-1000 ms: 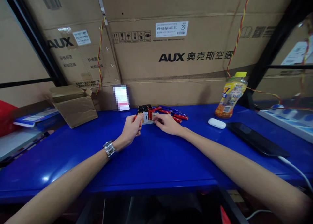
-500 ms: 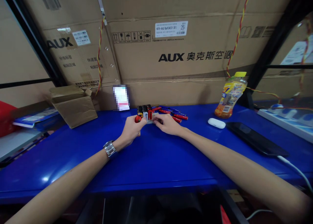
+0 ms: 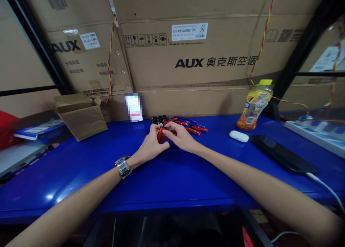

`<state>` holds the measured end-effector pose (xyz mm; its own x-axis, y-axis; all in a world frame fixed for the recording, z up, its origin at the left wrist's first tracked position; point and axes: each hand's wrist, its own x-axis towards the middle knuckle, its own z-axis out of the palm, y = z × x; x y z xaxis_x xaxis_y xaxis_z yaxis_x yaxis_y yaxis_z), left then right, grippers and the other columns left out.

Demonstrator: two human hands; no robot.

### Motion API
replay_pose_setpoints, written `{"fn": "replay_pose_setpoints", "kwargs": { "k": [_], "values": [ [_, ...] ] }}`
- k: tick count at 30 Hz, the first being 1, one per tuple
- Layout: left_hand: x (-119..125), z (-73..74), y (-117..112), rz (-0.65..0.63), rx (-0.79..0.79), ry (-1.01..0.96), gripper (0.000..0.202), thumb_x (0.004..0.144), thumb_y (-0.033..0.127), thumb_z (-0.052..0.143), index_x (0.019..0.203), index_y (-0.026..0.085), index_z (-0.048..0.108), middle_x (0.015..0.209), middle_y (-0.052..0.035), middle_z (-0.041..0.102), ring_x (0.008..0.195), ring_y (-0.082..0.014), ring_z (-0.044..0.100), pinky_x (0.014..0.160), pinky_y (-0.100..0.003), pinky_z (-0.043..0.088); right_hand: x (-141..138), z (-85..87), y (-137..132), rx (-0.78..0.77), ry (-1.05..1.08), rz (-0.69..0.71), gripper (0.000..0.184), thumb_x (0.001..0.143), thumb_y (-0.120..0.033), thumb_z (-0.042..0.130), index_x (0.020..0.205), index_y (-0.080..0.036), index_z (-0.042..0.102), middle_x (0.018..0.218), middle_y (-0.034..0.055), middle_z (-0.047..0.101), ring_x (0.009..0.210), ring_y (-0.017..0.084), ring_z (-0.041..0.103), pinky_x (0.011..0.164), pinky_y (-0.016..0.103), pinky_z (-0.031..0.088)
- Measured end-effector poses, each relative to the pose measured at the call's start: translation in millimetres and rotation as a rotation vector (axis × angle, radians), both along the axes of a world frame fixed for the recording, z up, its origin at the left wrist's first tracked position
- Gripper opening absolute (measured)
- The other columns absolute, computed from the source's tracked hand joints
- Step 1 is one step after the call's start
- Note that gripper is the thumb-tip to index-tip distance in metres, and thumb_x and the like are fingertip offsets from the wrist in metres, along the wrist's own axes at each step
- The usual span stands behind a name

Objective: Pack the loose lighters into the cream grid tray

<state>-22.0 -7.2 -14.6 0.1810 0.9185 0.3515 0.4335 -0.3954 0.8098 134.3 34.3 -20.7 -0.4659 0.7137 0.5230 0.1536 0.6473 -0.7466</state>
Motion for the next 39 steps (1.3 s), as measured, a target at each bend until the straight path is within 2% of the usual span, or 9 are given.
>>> {"fn": "replay_pose_setpoints", "kwargs": {
  "k": [3, 9, 14, 17, 20, 26, 30, 34, 39],
  "values": [
    [-1.3, 0.3, 3.1, 0.082, 0.151, -0.054, 0.040, 0.067, 0.016, 0.062, 0.102, 0.018, 0.041, 0.099, -0.0058, 0.055, 0.086, -0.0173, 0.057, 0.074, -0.032, 0.045, 5.9, -2.3, 12.7, -0.027, 0.101, -0.024, 0.019, 0.090, -0.039, 0.050, 0.089, -0.020, 0.047, 0.072, -0.0006, 0.056, 0.060, 0.012, 0.054, 0.058, 0.027, 0.047],
    [-10.6, -1.0, 15.3, 0.291, 0.260, -0.068, 0.031, 0.069, 0.012, 0.056, 0.096, 0.018, 0.043, 0.095, -0.0052, 0.053, 0.081, -0.0157, 0.053, 0.069, -0.031, 0.044, 20.0, -7.9, 32.9, 0.054, 0.100, -0.184, 0.013, 0.088, -0.032, 0.051, 0.091, -0.020, 0.044, 0.069, -0.0006, 0.059, 0.057, 0.013, 0.059, 0.060, 0.029, 0.049],
    [-12.2, -2.8, 18.3, 0.303, 0.226, -0.004, 0.027, 0.069, 0.012, 0.055, 0.093, 0.017, 0.044, 0.094, -0.0051, 0.053, 0.079, -0.0156, 0.053, 0.066, -0.030, 0.043, 15.1, -11.8, 34.7, 0.087, -0.031, -0.167, 0.008, 0.090, -0.027, 0.047, 0.091, -0.020, 0.049, 0.068, -0.0003, 0.060, 0.060, 0.015, 0.060, 0.062, 0.030, 0.049],
    [-10.7, -1.7, 16.9, 0.293, 0.222, 0.006, 0.026, 0.068, 0.011, 0.054, 0.092, 0.018, 0.044, 0.093, -0.0047, 0.052, 0.078, -0.0151, 0.052, 0.065, -0.030, 0.042, 13.3, -13.1, 34.3, 0.123, -0.090, -0.178, 0.016, 0.090, -0.025, 0.047, 0.104, -0.019, 0.051, 0.074, 0.0015, 0.063, 0.064, 0.016, 0.061, 0.064, 0.031, 0.049],
    [-9.8, -0.9, 16.1, 0.297, 0.211, 0.005, 0.026, 0.068, 0.011, 0.054, 0.091, 0.018, 0.044, 0.093, -0.0052, 0.052, 0.077, -0.0152, 0.052, 0.064, -0.029, 0.042, 14.6, -13.6, 33.5, 0.160, -0.095, -0.178, 0.030, 0.090, -0.024, 0.047, 0.120, -0.020, 0.045, 0.082, 0.0035, 0.065, 0.069, 0.016, 0.061, 0.067, 0.032, 0.050],
    [-10.4, -2.5, 17.6, 0.291, 0.225, -0.030, 0.027, 0.066, 0.011, 0.055, 0.090, 0.018, 0.045, 0.092, -0.0042, 0.052, 0.076, -0.0145, 0.051, 0.064, -0.029, 0.041, 16.3, -13.6, 29.4, 0.275, -0.198, -0.153, 0.032, 0.091, -0.023, 0.045, 0.122, -0.019, 0.046, 0.086, 0.0051, 0.063, 0.075, 0.017, 0.060, 0.075, 0.035, 0.049],
    [-10.9, -3.5, 17.7, 0.278, 0.226, 0.001, 0.027, 0.068, 0.011, 0.054, 0.091, 0.018, 0.044, 0.093, -0.0045, 0.052, 0.076, -0.0147, 0.051, 0.066, -0.030, 0.041, 14.2, -8.4, 27.7, 0.332, -0.299, -0.258, 0.049, 0.090, -0.035, 0.050, 0.136, -0.021, 0.039, 0.097, 0.0087, 0.059, 0.091, 0.023, 0.056, 0.085, 0.041, 0.046],
    [-11.3, -3.8, 17.2, 0.267, 0.231, 0.047, 0.026, 0.070, 0.011, 0.054, 0.093, 0.017, 0.044, 0.093, -0.0050, 0.053, 0.078, -0.0156, 0.051, 0.071, -0.032, 0.043, 12.1, -1.2, 32.0, 0.258, -0.514, -0.418, 0.059, 0.088, -0.057, 0.046, 0.141, -0.030, 0.040, 0.100, 0.0126, 0.053, 0.100, 0.032, 0.049, 0.088, 0.051, 0.041],
    [-11.2, -4.0, 17.2, 0.250, 0.234, 0.045, 0.026, 0.069, 0.009, 0.054, 0.092, 0.018, 0.045, 0.091, -0.0039, 0.053, 0.078, -0.0153, 0.051, 0.072, -0.032, 0.043, 13.1, -2.5, 39.9, 0.180, -0.592, -0.416, 0.057, 0.090, -0.057, 0.042, 0.143, -0.036, 0.037, 0.093, 0.0102, 0.051, 0.094, 0.031, 0.049, 0.086, 0.051, 0.040]
  ]
}}
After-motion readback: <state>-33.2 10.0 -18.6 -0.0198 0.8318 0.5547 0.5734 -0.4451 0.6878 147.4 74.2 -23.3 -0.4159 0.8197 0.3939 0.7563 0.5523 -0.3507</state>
